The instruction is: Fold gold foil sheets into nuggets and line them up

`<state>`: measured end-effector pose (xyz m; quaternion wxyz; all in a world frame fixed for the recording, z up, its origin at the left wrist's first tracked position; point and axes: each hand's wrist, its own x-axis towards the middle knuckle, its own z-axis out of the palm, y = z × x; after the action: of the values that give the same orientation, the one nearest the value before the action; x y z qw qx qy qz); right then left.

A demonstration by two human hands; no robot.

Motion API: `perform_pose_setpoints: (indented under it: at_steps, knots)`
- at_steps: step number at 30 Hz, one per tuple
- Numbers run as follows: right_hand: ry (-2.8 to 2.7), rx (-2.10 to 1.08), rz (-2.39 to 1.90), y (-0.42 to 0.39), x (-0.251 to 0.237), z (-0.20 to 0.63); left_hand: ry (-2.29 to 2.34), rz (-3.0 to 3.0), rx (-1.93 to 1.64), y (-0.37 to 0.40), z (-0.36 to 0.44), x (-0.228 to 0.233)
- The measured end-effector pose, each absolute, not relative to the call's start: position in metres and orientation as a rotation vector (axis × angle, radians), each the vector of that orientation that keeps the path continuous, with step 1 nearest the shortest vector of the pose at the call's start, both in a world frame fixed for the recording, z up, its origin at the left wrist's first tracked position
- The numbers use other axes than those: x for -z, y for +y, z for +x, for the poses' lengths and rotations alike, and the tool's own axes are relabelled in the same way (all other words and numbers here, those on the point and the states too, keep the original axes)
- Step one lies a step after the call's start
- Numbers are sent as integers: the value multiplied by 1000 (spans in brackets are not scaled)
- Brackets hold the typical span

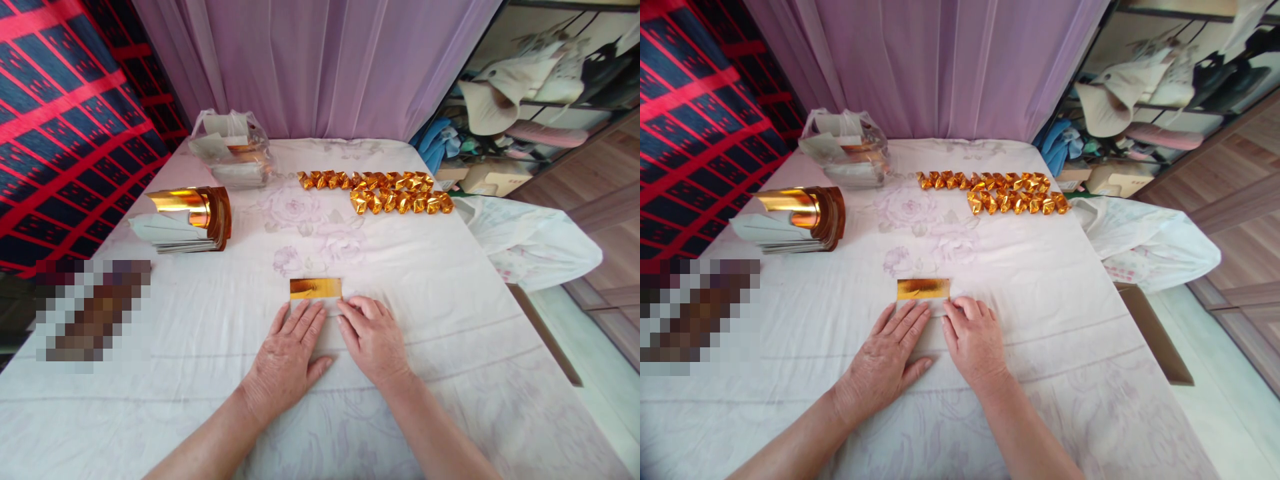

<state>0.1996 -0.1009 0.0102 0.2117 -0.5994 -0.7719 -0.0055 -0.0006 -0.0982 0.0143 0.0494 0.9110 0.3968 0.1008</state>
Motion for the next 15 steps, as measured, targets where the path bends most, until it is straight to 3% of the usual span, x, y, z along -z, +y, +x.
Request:
perform_pose_setpoints:
  at_steps: [15]
  knots:
    - [-2118,-17,-1668,-100,-11,200,1206,2774,-294,-97,-1,-12]
